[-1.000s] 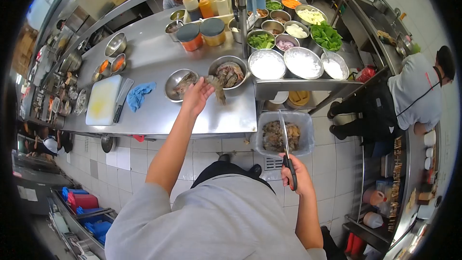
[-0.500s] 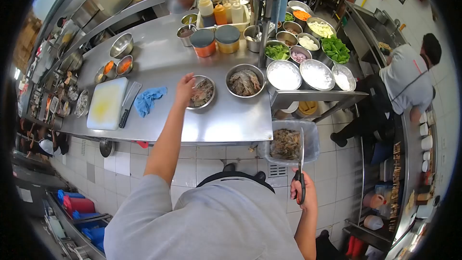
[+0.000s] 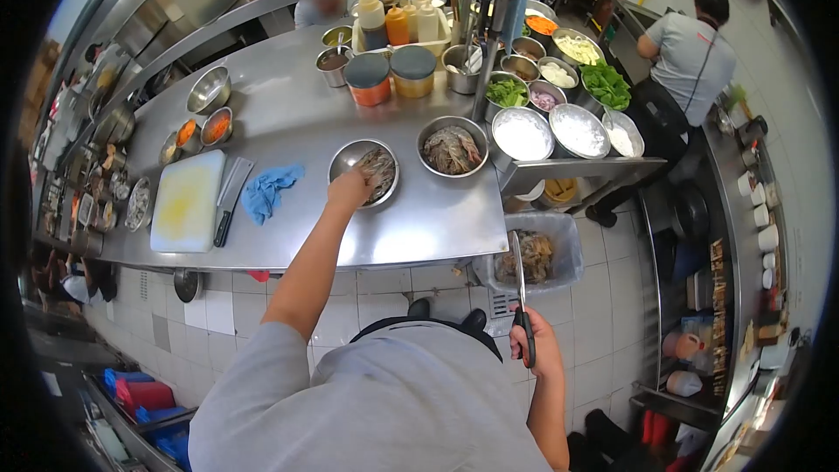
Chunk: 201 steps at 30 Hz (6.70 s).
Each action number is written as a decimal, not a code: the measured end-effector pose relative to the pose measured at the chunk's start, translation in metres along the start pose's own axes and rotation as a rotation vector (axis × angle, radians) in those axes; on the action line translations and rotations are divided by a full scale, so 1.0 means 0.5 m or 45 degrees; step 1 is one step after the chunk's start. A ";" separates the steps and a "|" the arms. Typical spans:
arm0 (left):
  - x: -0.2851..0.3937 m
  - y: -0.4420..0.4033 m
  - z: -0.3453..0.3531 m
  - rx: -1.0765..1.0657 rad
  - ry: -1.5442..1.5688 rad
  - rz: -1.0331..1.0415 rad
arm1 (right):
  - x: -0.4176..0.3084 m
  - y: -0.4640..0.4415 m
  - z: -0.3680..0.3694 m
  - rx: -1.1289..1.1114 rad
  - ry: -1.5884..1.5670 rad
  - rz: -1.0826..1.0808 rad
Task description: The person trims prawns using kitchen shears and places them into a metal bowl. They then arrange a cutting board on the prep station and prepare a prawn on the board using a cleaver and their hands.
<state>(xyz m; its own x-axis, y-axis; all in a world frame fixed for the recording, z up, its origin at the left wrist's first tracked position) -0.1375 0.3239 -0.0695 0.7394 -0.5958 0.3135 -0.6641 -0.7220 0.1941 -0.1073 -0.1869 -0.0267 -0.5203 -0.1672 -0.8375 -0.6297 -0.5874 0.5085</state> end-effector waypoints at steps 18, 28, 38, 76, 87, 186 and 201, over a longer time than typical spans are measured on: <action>-0.035 -0.043 0.014 -0.111 0.121 0.158 | 0.025 0.002 0.041 -0.028 0.005 0.018; 0.042 0.060 -0.148 -0.480 0.994 0.279 | -0.046 -0.040 0.009 0.004 0.156 -0.132; 0.309 0.102 -0.172 -0.779 1.428 0.453 | -0.223 -0.038 -0.087 0.174 0.733 -0.411; 0.757 0.176 0.255 -1.146 1.221 0.349 | -0.294 -0.073 -0.468 0.491 1.565 -0.224; 0.741 0.193 0.210 -1.004 1.031 0.683 | -0.252 -0.061 -0.454 0.397 1.015 -0.402; 0.603 0.228 0.287 -0.889 1.365 0.461 | 0.019 -0.093 -0.366 0.039 0.089 0.160; 0.582 0.249 0.275 -0.576 1.166 0.760 | 0.009 -0.130 -0.282 -0.112 -0.028 0.153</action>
<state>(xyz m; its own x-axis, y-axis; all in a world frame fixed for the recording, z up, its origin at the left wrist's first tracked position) 0.0104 0.0123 -0.0818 0.0660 -0.1897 0.9796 -0.9924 -0.1149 0.0447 0.0125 -0.2608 -0.0919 -0.6019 -0.2240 -0.7665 -0.5094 -0.6315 0.5846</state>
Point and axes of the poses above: each hand's wrist, its own y-axis away from the middle knuckle, its own z-axis out of the palm, x = y × z, the point moved 5 cm from there along -y, towards the middle knuckle, and after that the axes turned 1 degree about z, right-handed, at the moved point
